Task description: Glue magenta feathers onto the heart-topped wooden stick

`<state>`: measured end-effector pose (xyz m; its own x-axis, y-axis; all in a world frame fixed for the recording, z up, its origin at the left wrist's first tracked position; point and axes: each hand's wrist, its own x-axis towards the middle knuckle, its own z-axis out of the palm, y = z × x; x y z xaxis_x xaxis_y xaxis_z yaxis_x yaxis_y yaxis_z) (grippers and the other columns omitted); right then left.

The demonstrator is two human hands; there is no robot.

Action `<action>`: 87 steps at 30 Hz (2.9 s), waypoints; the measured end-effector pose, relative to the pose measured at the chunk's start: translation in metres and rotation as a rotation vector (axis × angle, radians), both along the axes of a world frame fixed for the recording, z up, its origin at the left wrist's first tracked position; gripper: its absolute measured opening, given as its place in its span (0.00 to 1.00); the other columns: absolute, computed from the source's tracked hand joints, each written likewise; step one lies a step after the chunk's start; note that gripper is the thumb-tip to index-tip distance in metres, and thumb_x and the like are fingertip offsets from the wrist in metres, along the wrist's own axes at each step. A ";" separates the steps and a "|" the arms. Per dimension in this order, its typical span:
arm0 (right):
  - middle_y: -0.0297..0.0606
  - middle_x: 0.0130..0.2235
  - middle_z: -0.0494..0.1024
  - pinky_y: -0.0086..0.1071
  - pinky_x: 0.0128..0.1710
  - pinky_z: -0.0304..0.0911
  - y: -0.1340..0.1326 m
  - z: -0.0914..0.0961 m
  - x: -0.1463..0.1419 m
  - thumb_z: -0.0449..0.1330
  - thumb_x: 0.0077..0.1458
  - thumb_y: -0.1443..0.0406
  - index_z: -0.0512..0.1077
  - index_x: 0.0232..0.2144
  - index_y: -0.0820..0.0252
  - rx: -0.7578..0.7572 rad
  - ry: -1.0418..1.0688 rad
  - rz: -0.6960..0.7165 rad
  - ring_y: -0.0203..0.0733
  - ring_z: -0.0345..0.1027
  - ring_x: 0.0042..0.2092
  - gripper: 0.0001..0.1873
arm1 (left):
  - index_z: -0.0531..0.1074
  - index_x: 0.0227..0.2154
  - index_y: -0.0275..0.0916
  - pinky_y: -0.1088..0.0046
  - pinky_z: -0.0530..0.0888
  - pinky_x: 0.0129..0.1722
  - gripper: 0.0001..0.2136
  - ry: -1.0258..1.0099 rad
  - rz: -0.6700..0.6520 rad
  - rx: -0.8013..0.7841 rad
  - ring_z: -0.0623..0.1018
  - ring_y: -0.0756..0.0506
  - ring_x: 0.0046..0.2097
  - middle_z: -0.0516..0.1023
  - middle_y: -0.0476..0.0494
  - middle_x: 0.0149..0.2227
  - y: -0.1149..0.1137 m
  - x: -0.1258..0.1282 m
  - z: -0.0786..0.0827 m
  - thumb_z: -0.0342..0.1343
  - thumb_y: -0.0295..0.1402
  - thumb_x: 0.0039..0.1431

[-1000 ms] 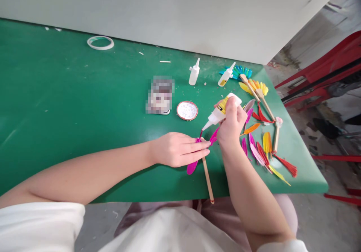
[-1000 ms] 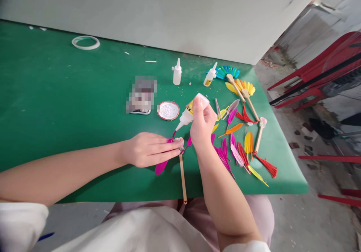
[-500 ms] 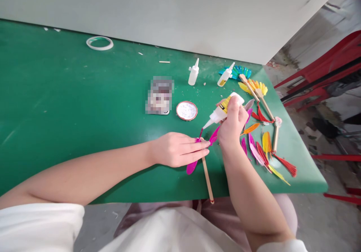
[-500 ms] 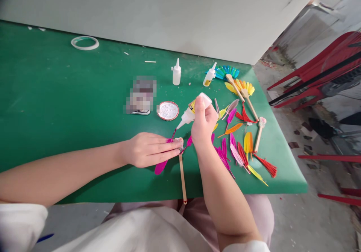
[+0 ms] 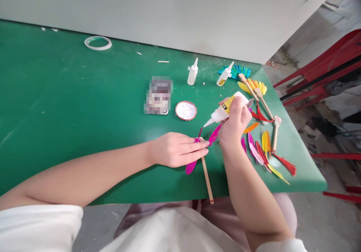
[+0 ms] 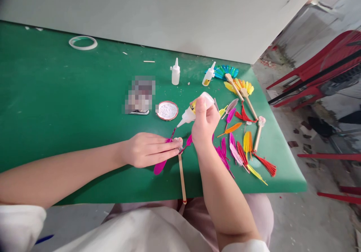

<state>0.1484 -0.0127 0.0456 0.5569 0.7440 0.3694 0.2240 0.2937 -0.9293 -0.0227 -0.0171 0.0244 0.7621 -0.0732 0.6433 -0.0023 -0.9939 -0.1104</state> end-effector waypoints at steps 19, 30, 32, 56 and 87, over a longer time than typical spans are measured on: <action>0.28 0.15 0.57 0.29 0.13 0.45 0.009 -0.001 0.003 0.47 0.52 0.44 0.66 0.19 0.57 -0.201 0.137 0.179 0.29 0.50 0.15 0.26 | 0.71 0.42 0.33 0.74 0.75 0.47 0.10 -0.003 -0.003 0.001 0.75 0.48 0.47 0.75 0.39 0.46 0.000 0.000 0.001 0.50 0.24 0.58; 0.29 0.17 0.56 0.28 0.13 0.43 0.011 -0.002 0.004 0.49 0.51 0.44 0.66 0.21 0.58 -0.251 0.181 0.260 0.29 0.48 0.15 0.25 | 0.70 0.43 0.36 0.74 0.74 0.48 0.11 0.029 0.009 0.005 0.74 0.48 0.49 0.73 0.40 0.48 0.000 -0.001 0.000 0.49 0.24 0.59; 0.29 0.18 0.58 0.27 0.13 0.44 0.010 -0.002 0.004 0.50 0.50 0.45 0.65 0.22 0.57 -0.214 0.157 0.195 0.29 0.50 0.16 0.23 | 0.70 0.43 0.35 0.74 0.74 0.48 0.11 0.025 0.000 0.008 0.74 0.48 0.48 0.73 0.39 0.48 0.000 -0.001 0.000 0.49 0.24 0.58; 0.30 0.33 0.74 0.24 0.22 0.64 -0.002 0.010 0.039 0.61 0.45 0.56 0.63 0.35 0.53 -0.146 0.388 0.338 0.31 0.69 0.27 0.16 | 0.71 0.45 0.40 0.75 0.73 0.44 0.12 -0.263 0.215 -0.773 0.75 0.49 0.46 0.74 0.42 0.46 -0.004 -0.011 0.012 0.45 0.29 0.62; 0.44 0.42 0.71 0.44 0.43 0.61 -0.107 -0.038 0.045 0.43 0.58 0.53 0.68 0.43 0.56 -0.320 -0.544 0.530 0.48 0.65 0.45 0.21 | 0.69 0.36 0.39 0.74 0.68 0.31 0.12 0.024 0.706 -1.362 0.74 0.50 0.28 0.76 0.51 0.27 0.003 -0.001 0.008 0.58 0.37 0.49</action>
<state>0.1930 -0.1201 0.0079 -0.0935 0.9728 0.2119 0.5731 0.2266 -0.7875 -0.0237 -0.0138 0.0328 0.3980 0.9127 -0.0928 0.5101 -0.1361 0.8493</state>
